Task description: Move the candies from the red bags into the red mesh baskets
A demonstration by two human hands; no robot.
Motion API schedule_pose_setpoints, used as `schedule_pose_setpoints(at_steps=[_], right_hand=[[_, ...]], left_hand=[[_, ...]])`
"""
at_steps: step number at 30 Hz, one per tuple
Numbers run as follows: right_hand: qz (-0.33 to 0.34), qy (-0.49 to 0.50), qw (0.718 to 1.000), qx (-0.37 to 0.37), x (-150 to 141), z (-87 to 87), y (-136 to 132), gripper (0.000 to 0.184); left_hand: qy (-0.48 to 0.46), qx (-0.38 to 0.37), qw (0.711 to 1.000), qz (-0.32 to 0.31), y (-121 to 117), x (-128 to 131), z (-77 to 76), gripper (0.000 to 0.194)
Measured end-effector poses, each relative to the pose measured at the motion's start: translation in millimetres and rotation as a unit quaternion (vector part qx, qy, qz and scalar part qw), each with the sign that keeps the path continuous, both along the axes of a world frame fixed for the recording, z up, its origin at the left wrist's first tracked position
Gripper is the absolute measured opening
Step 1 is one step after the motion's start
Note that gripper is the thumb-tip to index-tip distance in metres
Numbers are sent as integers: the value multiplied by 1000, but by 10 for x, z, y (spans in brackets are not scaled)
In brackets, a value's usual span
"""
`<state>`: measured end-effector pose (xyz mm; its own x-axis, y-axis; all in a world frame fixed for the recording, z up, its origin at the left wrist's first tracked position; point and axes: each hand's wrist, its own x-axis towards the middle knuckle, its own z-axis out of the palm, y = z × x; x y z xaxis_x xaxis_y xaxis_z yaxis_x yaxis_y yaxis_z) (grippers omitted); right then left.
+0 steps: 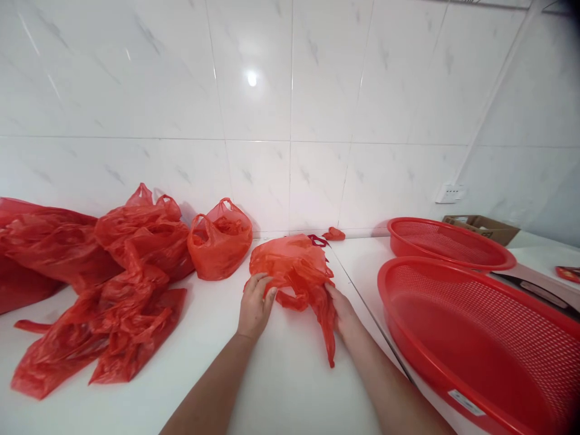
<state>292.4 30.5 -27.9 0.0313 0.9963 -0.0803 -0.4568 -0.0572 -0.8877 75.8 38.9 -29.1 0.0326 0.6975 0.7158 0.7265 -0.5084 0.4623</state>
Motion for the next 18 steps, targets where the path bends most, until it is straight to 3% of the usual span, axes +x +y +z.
schedule_pose_setpoints(at_steps=[3, 8, 12, 15, 18], right_hand=[[20, 72, 996, -39, 15, -28, 7, 24], [75, 79, 993, -43, -30, 20, -72, 24], [130, 88, 987, -31, -33, 22, -77, 32], [52, 108, 992, -26, 53, -11, -6, 31], [-35, 147, 988, -38, 162, -41, 74, 26]], left_hand=[[25, 0, 998, -58, -192, 75, 22, 31], [66, -59, 990, -111, -340, 255, -17, 62], [3, -113, 990, -89, -270, 250, -77, 36], [-132, -121, 983, -46, -179, 110, -67, 27], [-280, -112, 953, -23, -115, -57, -18, 21]])
